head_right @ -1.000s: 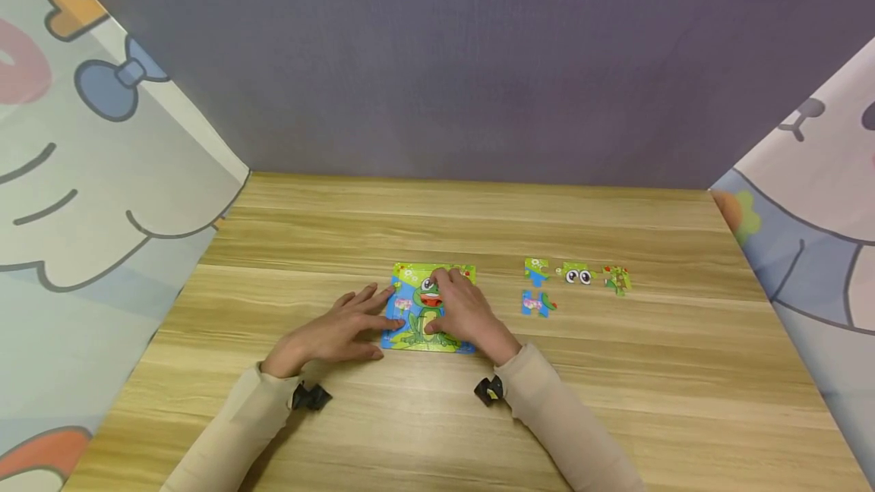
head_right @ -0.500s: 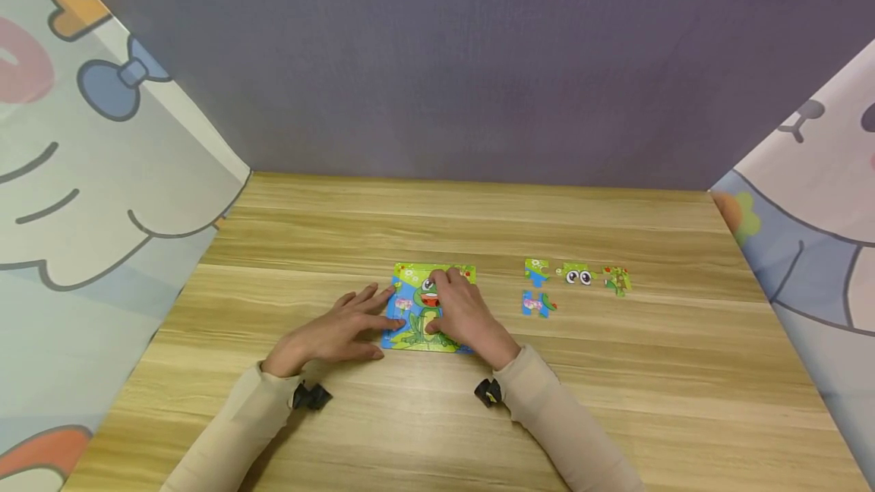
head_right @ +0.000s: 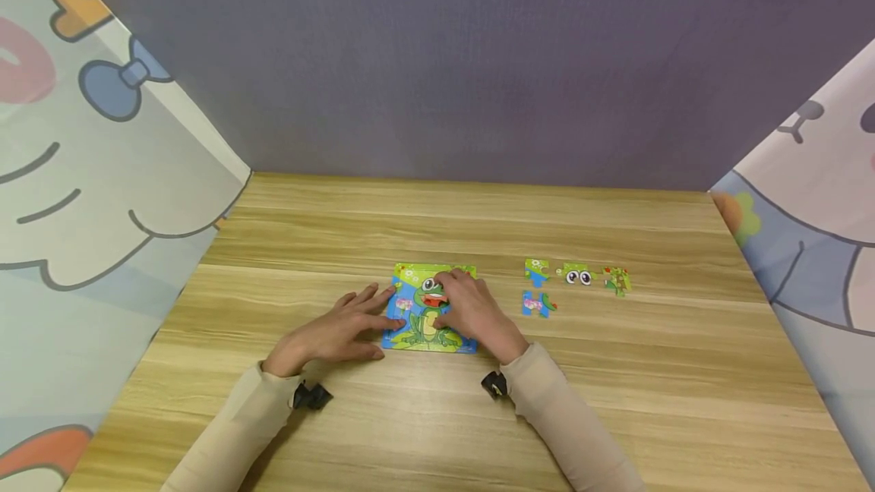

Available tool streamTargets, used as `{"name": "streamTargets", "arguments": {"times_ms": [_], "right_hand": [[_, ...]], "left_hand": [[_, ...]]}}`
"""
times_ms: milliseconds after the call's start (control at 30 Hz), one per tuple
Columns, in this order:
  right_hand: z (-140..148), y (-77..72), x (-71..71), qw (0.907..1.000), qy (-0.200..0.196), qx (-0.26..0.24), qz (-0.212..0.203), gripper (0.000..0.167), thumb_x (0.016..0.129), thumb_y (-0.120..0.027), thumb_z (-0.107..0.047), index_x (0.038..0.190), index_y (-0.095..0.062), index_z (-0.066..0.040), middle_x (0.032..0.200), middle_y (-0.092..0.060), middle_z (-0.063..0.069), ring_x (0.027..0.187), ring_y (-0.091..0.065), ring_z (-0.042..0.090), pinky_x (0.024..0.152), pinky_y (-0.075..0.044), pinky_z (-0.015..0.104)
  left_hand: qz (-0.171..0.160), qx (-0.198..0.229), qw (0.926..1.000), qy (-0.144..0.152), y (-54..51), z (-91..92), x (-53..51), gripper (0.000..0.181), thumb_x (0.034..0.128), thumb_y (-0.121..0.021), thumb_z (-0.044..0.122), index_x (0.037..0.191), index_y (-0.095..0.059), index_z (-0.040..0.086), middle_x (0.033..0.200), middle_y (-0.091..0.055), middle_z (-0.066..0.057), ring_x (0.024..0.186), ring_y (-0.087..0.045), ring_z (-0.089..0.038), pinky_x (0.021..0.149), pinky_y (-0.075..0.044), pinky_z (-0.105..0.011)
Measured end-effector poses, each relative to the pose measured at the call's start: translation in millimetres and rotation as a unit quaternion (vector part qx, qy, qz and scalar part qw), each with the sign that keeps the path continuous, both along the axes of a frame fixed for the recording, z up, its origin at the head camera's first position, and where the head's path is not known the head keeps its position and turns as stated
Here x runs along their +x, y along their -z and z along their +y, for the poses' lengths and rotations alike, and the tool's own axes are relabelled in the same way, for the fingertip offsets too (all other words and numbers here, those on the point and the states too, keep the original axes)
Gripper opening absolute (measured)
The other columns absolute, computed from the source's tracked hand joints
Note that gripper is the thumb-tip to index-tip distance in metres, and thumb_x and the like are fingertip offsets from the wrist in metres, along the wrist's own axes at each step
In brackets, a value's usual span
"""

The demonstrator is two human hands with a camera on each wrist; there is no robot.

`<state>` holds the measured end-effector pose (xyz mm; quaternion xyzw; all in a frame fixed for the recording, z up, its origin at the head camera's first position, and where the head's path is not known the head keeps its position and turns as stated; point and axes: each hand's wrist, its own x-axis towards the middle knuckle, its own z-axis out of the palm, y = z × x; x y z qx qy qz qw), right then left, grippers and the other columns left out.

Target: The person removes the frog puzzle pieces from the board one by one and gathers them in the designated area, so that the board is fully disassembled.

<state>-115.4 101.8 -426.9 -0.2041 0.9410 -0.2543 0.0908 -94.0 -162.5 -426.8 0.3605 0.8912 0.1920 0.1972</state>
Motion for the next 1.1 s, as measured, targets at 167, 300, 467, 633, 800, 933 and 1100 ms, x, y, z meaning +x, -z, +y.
{"name": "streamTargets", "arguments": {"times_ms": [167,300,467,633,800,933,1100], "right_hand": [[9,-4.1,-4.0,0.9994,-0.018,-0.030,0.001,0.070,0.071,-0.091,-0.024,0.130,-0.062,-0.001,0.102,-0.066,0.006,0.089,-0.060,0.019,0.083,-0.053,0.038],[20,-8.8,-6.3,0.9981,-0.030,-0.053,-0.002,0.069,0.073,-0.090,-0.022,0.132,-0.061,0.000,0.096,-0.061,0.003,0.085,-0.054,0.016,0.075,-0.048,0.030],[36,-10.7,-6.9,0.9970,-0.036,-0.069,0.001,0.070,0.073,-0.090,-0.021,0.134,-0.061,-0.004,0.101,-0.063,0.002,0.088,-0.055,0.017,0.077,-0.047,0.030],[53,-7.4,-6.1,0.9950,-0.055,-0.079,0.024,0.070,0.071,-0.090,-0.021,0.133,-0.062,-0.003,0.100,-0.063,0.002,0.085,-0.055,0.019,0.074,-0.046,0.026],[71,-7.5,-4.0,0.9950,-0.061,-0.074,0.026,0.071,0.072,-0.090,-0.021,0.135,-0.060,-0.004,0.109,-0.064,0.003,0.088,-0.056,0.017,0.077,-0.050,0.032],[87,-7.7,-1.6,0.9954,-0.058,-0.070,0.030,0.072,0.072,-0.089,-0.020,0.135,-0.060,-0.003,0.113,-0.065,0.004,0.090,-0.058,0.018,0.079,-0.052,0.037],[110,-5.3,0.7,0.9950,-0.054,-0.072,0.044,0.072,0.072,-0.089,-0.020,0.135,-0.060,-0.002,0.108,-0.065,0.003,0.090,-0.059,0.016,0.077,-0.053,0.037]], "left_hand": [[-0.004,0.003,1.0000,-0.001,-0.5,-0.1,0.5,0.053,0.0927,-0.070,0.032,0.143,-0.057,0.020,0.167,-0.017,-0.020,0.151,-0.014,-0.056,0.113,-0.019,-0.077],[-0.008,0.003,1.0000,-0.003,-1.3,0.6,0.4,0.053,0.0930,-0.070,0.032,0.143,-0.057,0.021,0.168,-0.016,-0.019,0.152,-0.012,-0.055,0.113,-0.018,-0.076],[-0.007,-0.001,1.0000,-0.006,-1.9,0.9,0.5,0.053,0.0929,-0.070,0.032,0.143,-0.057,0.021,0.168,-0.016,-0.019,0.153,-0.011,-0.053,0.114,-0.018,-0.075],[-0.007,0.000,1.0000,-0.005,-1.8,-0.4,1.3,0.053,0.0932,-0.070,0.031,0.144,-0.057,0.021,0.168,-0.015,-0.018,0.153,-0.011,-0.053,0.114,-0.017,-0.075],[-0.003,0.001,1.0000,-0.004,-1.4,-0.5,1.4,0.053,0.0933,-0.070,0.031,0.144,-0.057,0.022,0.168,-0.016,-0.018,0.153,-0.012,-0.053,0.114,-0.018,-0.075],[-0.005,-0.002,1.0000,-0.005,-1.3,-0.3,1.4,0.053,0.0932,-0.070,0.031,0.144,-0.056,0.022,0.168,-0.016,-0.018,0.153,-0.012,-0.053,0.115,-0.018,-0.075],[-0.007,0.000,0.9999,-0.007,-1.1,-0.2,1.3,0.053,0.0932,-0.070,0.031,0.144,-0.056,0.022,0.168,-0.016,-0.018,0.153,-0.012,-0.053,0.115,-0.017,-0.075]]}}
